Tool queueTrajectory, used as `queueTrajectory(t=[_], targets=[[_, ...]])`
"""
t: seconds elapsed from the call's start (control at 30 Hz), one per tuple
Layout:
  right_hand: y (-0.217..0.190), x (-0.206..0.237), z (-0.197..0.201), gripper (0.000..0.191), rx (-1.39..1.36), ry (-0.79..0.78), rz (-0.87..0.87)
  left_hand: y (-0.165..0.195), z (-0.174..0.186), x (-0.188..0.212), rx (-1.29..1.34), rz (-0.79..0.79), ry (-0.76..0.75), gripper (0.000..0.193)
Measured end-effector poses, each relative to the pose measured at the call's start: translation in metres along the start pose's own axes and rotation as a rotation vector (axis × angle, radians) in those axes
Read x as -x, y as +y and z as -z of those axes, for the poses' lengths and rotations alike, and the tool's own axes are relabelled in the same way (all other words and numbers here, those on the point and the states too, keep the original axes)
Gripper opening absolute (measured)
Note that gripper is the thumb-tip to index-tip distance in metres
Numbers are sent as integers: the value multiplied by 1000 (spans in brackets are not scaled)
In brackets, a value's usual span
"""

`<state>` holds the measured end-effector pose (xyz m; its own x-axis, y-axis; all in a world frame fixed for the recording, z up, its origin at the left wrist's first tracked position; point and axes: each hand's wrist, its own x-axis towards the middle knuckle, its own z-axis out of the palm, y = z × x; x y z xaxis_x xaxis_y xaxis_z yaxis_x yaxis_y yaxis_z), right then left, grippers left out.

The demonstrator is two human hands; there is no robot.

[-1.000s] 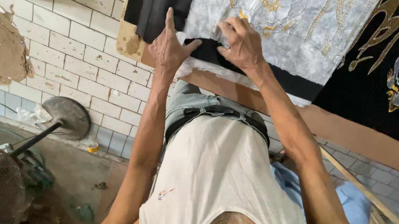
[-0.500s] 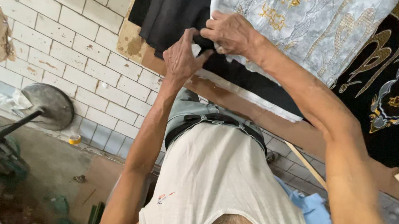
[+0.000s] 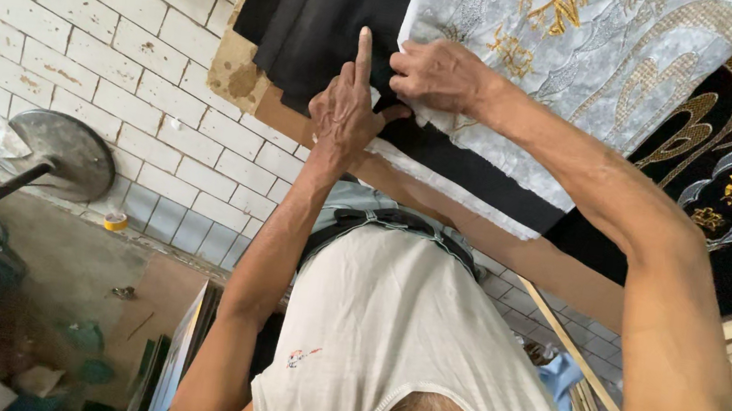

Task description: The person removes white paper backing from embroidered black fabric panels laid on a work table. They pick and tear the paper away piece by piece around the gold and white embroidery, working across different sections of the cloth and letting scraps fall to the floor.

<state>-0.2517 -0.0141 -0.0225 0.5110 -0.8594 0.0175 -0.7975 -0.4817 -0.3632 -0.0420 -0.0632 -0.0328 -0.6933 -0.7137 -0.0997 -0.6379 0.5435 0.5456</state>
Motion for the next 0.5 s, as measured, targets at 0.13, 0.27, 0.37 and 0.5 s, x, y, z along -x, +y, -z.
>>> queueTrajectory(t=[0.13,0.27,0.37,0.5], targets=[[-3,19,-6,18,-202,242,-238,3,4,0,-73,-19,-61,130],[-7,32,-6,13,-271,457,-452,3,8,2,-58,-68,-3,128],[-13,34,-13,17,-356,618,-618,4,6,2,-96,-46,-63,127],[-13,41,-32,17,-241,635,-635,4,4,3,-121,-46,-66,127]])
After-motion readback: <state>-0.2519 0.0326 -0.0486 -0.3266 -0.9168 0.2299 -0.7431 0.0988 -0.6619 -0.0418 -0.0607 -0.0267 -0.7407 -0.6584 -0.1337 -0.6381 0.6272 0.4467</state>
